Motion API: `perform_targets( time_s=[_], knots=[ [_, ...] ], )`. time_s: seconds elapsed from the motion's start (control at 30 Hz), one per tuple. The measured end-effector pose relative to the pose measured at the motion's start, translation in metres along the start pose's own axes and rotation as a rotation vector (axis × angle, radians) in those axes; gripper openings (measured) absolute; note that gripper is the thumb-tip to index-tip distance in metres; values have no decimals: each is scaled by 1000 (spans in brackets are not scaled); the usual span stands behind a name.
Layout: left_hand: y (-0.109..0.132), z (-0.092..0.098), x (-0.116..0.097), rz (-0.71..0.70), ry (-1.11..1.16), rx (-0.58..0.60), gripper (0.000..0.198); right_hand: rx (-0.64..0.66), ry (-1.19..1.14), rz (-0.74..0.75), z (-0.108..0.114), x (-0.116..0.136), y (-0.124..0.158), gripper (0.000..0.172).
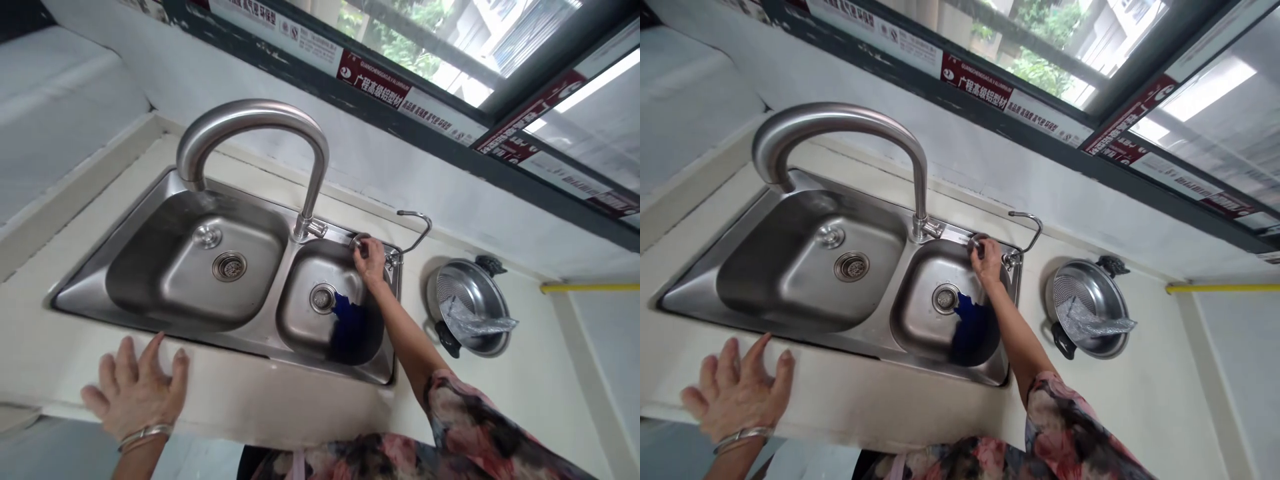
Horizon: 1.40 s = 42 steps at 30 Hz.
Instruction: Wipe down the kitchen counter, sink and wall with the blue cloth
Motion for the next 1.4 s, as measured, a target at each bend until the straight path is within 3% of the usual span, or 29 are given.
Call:
perform_targets(
  time_s=[0.23,0.3,0.37,0.4,0.47,0.53,0.6,0.67,0.77,0.83,0.93,1.13,1.2,1.27,1.33,1.4],
  knots=[
    [0,0,0,-34,-34,-14,74,-48,88,-26,-4,-20,-67,31],
    [0,1,-2,-41,-32,-13,74,-66,81,-27,1,-19,-72,39],
    [1,1,-3,-42,-32,-5,74,-59,76,14,7,-10,-58,47],
    [2,2,-4,-43,-30,-6,74,-10,74,47,8,-2,-42,48],
    [3,4,-4,-57,-20,-29,73,234,92,111,-1,14,10,48],
    [4,4,-4,-77,-9,-47,71,640,185,87,-20,23,83,48],
    [3,3,-2,-80,-10,-25,72,1009,357,-3,-34,22,159,66],
    [2,1,1,-61,-19,14,73,1176,479,-21,-38,22,211,76],
    [2,2,0,-46,-8,0,74,1209,460,26,-40,26,238,53],
    [2,4,-3,-54,11,-31,73,1208,373,76,-43,35,237,36],
    [2,1,-4,-52,14,-12,72,1201,232,186,-62,61,230,26],
    [0,-3,3,-31,-34,-11,72,1111,34,400,-135,129,207,24],
    [-1,-5,6,-31,-60,16,73,1059,74,383,-154,128,177,26],
    [-1,-6,8,-24,-77,51,72,977,166,316,-165,110,137,28],
    [-1,-4,6,-8,-90,37,72,900,239,237,-166,84,100,31],
    [0,-1,1,0,-90,25,72,873,247,244,-158,60,82,35]
  ],
)
Point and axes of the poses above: each hand's wrist, its own y-axis away from the middle knuckle, its own z-axis out of the back of the hand, x = y × z, the point moved 5 cm from there along -y, towards the middle knuckle, and after that the axes turned 3 degrees about -z, right-handed, at the moved point
